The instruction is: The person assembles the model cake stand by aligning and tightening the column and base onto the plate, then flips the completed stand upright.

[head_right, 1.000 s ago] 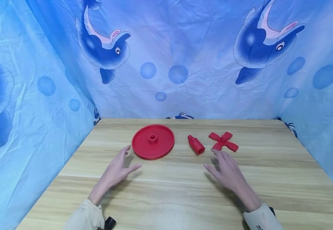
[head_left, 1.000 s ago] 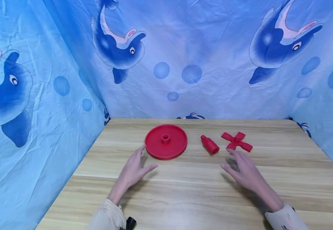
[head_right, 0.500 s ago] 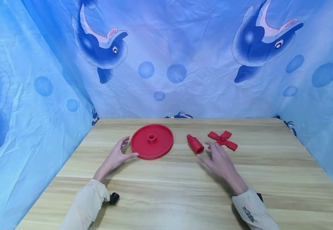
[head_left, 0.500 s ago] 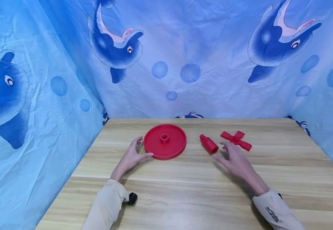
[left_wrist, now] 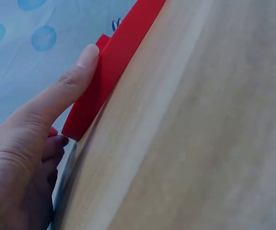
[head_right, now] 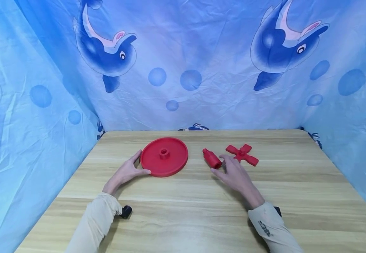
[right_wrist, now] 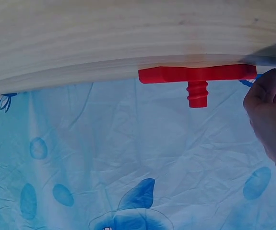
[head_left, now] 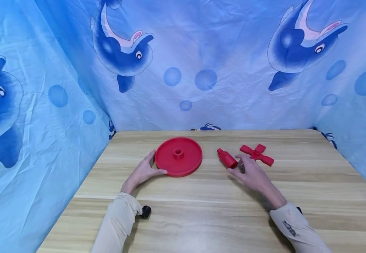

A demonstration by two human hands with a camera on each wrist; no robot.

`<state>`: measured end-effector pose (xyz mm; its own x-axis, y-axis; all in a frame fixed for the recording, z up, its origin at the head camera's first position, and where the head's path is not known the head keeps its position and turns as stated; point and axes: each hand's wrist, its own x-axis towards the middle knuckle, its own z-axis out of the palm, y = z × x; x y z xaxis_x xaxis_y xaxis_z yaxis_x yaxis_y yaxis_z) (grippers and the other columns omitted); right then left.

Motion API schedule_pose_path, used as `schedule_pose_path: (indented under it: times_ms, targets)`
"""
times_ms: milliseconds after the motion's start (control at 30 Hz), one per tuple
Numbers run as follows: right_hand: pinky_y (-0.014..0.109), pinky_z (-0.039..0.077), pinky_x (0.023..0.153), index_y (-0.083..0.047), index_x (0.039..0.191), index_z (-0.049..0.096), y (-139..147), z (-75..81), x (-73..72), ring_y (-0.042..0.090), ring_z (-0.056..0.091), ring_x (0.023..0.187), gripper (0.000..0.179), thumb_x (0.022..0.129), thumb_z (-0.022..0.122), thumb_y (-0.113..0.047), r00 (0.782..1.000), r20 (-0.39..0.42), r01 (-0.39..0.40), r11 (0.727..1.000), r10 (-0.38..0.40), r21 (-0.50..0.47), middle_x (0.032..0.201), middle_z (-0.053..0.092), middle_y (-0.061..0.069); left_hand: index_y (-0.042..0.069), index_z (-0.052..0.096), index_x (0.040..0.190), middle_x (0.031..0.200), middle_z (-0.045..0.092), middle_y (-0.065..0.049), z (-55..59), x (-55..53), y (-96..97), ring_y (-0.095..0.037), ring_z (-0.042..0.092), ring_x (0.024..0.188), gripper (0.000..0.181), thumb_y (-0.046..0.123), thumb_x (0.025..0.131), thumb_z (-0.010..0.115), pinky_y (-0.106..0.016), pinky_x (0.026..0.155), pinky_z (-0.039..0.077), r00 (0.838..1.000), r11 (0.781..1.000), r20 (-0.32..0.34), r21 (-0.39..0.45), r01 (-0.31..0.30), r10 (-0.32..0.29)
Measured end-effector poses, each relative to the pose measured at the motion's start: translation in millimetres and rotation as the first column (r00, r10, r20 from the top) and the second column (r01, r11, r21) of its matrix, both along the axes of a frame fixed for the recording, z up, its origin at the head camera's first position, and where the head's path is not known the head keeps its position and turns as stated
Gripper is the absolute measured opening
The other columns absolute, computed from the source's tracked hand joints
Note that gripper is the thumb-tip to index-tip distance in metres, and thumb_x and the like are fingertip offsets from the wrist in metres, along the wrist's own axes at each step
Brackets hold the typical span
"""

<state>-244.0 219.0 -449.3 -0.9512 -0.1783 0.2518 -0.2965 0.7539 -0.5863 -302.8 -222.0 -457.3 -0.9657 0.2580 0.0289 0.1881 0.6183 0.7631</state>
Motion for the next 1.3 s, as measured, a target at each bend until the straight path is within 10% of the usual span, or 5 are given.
schedule_pose_path:
  times_ms: [1300]
  targets:
    - [0.042,0.056,0.074,0.002,0.13,0.062,-4,5.3,-18.7,0.03,0.06,0.09,0.048,0.09,0.08,-0.019,0.999,-0.031,0.024,0.999,-0.025,-0.047,0.105,0.065,0.014,0.011,0.032,0.163,0.162,0.039,-0.015,0.8,0.7,-5.5,-0.038,0.031,0.15,0.108,0.048,0.079,0.09,-0.057,0.117,0.033,1.0,1.0,-0.026,-0.002,-0.001,0.001]
